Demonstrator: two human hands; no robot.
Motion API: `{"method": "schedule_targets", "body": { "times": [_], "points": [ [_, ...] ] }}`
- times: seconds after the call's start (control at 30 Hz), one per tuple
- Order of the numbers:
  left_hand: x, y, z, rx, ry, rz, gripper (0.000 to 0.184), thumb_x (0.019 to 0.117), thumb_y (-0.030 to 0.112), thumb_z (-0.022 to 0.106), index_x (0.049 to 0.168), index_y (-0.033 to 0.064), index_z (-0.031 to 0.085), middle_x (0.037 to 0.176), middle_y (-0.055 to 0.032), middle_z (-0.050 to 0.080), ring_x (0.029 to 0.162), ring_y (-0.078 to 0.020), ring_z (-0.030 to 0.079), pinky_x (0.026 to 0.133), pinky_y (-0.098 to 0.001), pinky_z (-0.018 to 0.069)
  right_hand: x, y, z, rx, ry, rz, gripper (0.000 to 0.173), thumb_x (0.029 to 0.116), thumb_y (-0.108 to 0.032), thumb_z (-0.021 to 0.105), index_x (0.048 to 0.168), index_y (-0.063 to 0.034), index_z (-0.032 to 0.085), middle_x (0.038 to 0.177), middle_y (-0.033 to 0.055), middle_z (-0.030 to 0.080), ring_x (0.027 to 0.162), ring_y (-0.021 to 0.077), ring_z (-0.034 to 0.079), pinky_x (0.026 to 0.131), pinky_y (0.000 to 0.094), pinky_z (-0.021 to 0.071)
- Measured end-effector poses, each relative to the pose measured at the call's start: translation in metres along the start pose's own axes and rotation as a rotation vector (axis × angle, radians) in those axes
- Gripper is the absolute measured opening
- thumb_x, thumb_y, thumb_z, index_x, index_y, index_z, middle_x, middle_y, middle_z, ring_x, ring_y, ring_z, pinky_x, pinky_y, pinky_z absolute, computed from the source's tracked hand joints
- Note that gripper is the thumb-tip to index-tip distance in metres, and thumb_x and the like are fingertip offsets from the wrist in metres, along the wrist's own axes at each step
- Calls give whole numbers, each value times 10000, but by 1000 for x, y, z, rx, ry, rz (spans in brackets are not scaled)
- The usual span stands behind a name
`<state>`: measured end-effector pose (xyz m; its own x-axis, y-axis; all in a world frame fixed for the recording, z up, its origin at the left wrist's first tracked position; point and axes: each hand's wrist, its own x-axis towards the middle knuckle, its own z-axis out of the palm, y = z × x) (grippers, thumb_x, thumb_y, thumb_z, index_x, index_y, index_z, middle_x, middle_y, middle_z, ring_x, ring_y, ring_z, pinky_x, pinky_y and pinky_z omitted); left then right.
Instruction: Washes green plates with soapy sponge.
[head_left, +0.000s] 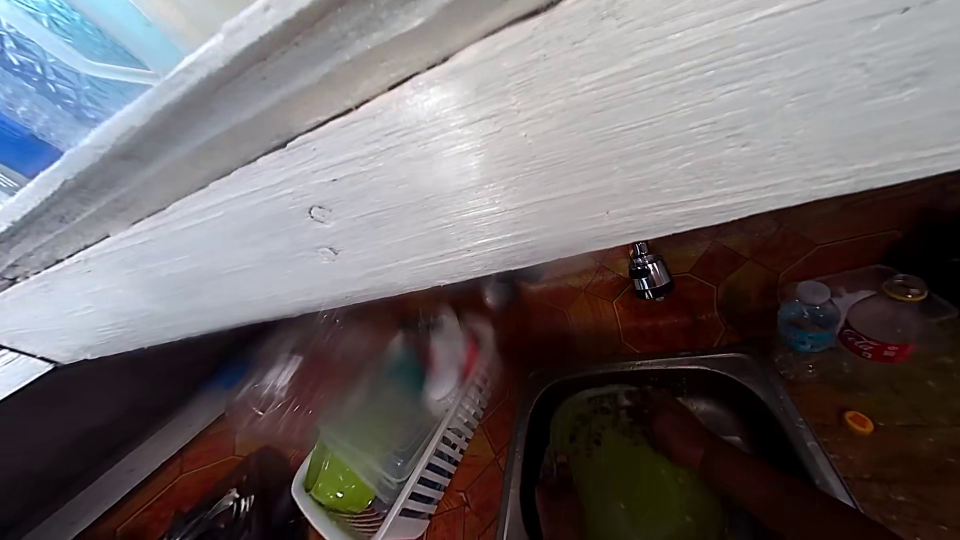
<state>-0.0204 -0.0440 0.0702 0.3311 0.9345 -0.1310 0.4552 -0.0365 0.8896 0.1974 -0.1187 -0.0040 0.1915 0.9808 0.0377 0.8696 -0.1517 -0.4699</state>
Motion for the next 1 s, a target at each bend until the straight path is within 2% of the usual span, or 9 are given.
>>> {"method": "schedule_targets", "body": {
  "times": [0.1,0.17,0.23,0.4,0.53,0.63,0.77,0.93,1.0],
  "points": [
    [8,-6,-4,-14,56,-13,404,1098,152,439,1404,-97,524,1339,-281,608,1245,-328,602,1084,-450,457,-24,7,6,-10,-103,52,420,995,16,508,1380,-83,642,1527,169,518,1437,414,433,1180,577,341],
    [12,-8,-1,-31,89,-41,401,1105,171,431,1384,-97,540,1308,-277,623,1207,-314,619,1061,-443,473,-43,-5,13,32,-153,78,430,988,6,527,1401,-69,621,1526,199,509,1447,426,419,1197,580,319],
    [17,-7,4,-38,129,-52,398,1107,183,432,1358,-100,555,1284,-274,630,1177,-308,624,1037,-442,481,-62,-22,21,152,-151,64,416,978,-27,586,1389,-67,639,1502,244,515,1418,453,445,1174,579,357],
    [15,-3,26,22,64,-37,437,1114,212,413,1445,-59,502,1372,-269,596,1273,-347,588,1096,-486,443,-70,-63,34,408,-19,-241,304,982,-78,630,1269,-90,730,1410,260,581,1344,459,511,1128,564,424],
    [6,-8,36,6,35,-28,448,1119,220,383,1402,-102,513,1293,-303,616,1216,-361,607,1071,-497,458,-48,-77,28,441,79,-371,234,942,-58,665,1148,-45,774,1376,235,624,1340,452,525,1146,569,402],
    [3,-7,27,-9,11,-22,435,1119,192,375,1388,-121,512,1282,-311,613,1186,-350,616,1053,-480,469,-47,-68,29,373,13,-409,266,984,-107,641,1224,-105,757,1442,190,594,1388,420,495,1177,578,356],
    [1,-18,14,55,-48,-63,403,1102,145,414,1397,-110,514,1271,-314,621,1172,-369,633,1037,-504,492,-42,-34,33,262,-105,-185,392,983,-84,625,1358,-180,685,1544,176,498,1478,392,390,1232,562,278],
    [8,-15,-11,158,41,-51,421,1076,133,467,1434,-86,497,1330,-314,599,1245,-407,590,1079,-537,447,-34,1,22,168,-86,100,416,953,-3,583,1323,-151,701,1447,200,574,1395,414,474,1168,579,362],
    [17,-6,-27,224,113,32,423,1075,138,475,1432,-87,501,1315,-319,605,1234,-424,596,1070,-561,447,-29,5,14,172,-26,201,398,961,-48,581,1336,-132,686,1409,198,602,1368,407,502,1153,551,392]
  ]
}}
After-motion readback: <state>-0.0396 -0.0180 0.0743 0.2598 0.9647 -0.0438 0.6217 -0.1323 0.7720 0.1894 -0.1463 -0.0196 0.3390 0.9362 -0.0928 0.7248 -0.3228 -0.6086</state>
